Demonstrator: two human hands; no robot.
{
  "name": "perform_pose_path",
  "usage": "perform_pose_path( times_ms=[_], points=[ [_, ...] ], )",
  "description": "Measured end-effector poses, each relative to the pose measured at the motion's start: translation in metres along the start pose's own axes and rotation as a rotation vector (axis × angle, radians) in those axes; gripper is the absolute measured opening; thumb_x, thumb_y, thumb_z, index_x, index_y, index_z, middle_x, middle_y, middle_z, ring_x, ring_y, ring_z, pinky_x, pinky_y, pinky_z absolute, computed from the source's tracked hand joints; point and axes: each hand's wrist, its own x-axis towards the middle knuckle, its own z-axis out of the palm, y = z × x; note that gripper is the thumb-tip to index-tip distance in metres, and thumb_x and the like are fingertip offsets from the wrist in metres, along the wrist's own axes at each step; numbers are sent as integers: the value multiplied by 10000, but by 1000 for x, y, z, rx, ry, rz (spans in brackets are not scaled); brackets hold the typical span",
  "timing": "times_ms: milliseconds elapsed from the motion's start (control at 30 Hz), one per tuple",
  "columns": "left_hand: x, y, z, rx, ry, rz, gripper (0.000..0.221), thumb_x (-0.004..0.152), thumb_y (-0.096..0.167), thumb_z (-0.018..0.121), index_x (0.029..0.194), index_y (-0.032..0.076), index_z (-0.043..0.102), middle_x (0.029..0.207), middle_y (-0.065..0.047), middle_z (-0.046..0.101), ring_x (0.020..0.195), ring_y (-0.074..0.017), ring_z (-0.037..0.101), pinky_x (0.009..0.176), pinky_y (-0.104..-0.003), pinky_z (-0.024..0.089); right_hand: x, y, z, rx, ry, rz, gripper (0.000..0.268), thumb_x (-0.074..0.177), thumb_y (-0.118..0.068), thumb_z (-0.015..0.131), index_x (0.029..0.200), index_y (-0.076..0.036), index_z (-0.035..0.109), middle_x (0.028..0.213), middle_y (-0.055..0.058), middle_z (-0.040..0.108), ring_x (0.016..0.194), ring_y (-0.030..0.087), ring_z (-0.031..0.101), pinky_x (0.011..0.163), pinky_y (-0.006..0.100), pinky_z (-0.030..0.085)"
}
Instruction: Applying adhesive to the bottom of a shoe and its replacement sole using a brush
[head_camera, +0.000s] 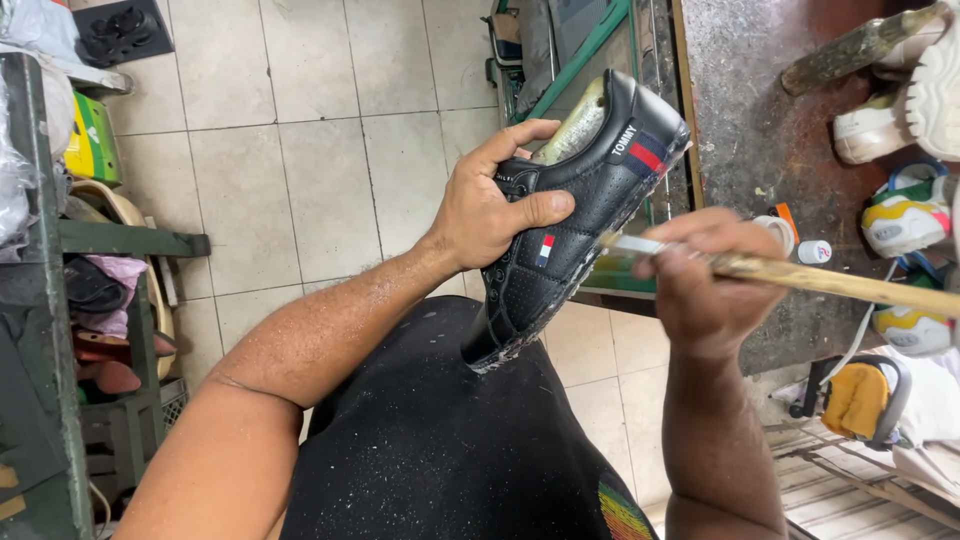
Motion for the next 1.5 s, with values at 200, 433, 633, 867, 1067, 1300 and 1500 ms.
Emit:
perform_pose_path(
  times_ms=[200,433,633,867,1067,1300,1500],
  points=[
    [1,-3,-2,144,-14,12,688,752,466,846,1351,220,611,1175,13,723,1009,-98,681,917,-283,596,-3,-16,12,-152,-273,-61,220,885,-30,649,724,-111,523,666,58,567,539,138,558,461,269,453],
    [3,-8,-3,166,-16,31,708,772,527,820,1361,206,595,1276,-12,707,1076,-134,692,948,-330,625,-13,5,-4,-231,-130,-187,149,943,21,658,970,-111,594,923,49,705,728,139,696,548,248,556],
    [6,-14,-5,191,40,-60,660,725,480,872,1307,277,635,1063,37,747,923,-77,706,860,-270,616,-24,-15,13,-162,-309,-86,110,872,77,626,849,-31,626,925,241,720,698,217,756,582,269,671],
    [3,-13,-6,235,36,-93,655,717,501,864,1299,303,638,1001,42,730,876,-73,706,827,-263,616,-18,-27,26,-342,-404,-165,103,895,0,705,895,-92,659,989,193,748,773,234,793,628,287,664],
    [4,-13,-8,221,43,-118,655,701,504,863,1285,300,648,981,47,715,848,-68,695,788,-258,622,-26,-16,22,-325,-350,-200,143,898,22,699,897,-96,617,1024,187,722,837,244,792,656,290,697],
    [2,-14,-11,201,-33,-46,708,701,510,893,1329,286,656,1049,-32,707,937,-124,684,866,-311,595,-5,9,-20,-328,-61,-210,161,921,42,731,896,-11,582,951,239,711,796,296,716,657,349,610],
    [-3,-19,-18,186,-67,-19,754,639,493,969,1317,294,705,998,-30,704,919,-117,636,878,-315,561,4,5,-38,-374,13,-197,280,855,84,795,785,-17,544,875,294,709,651,287,659,562,327,527]
  ],
)
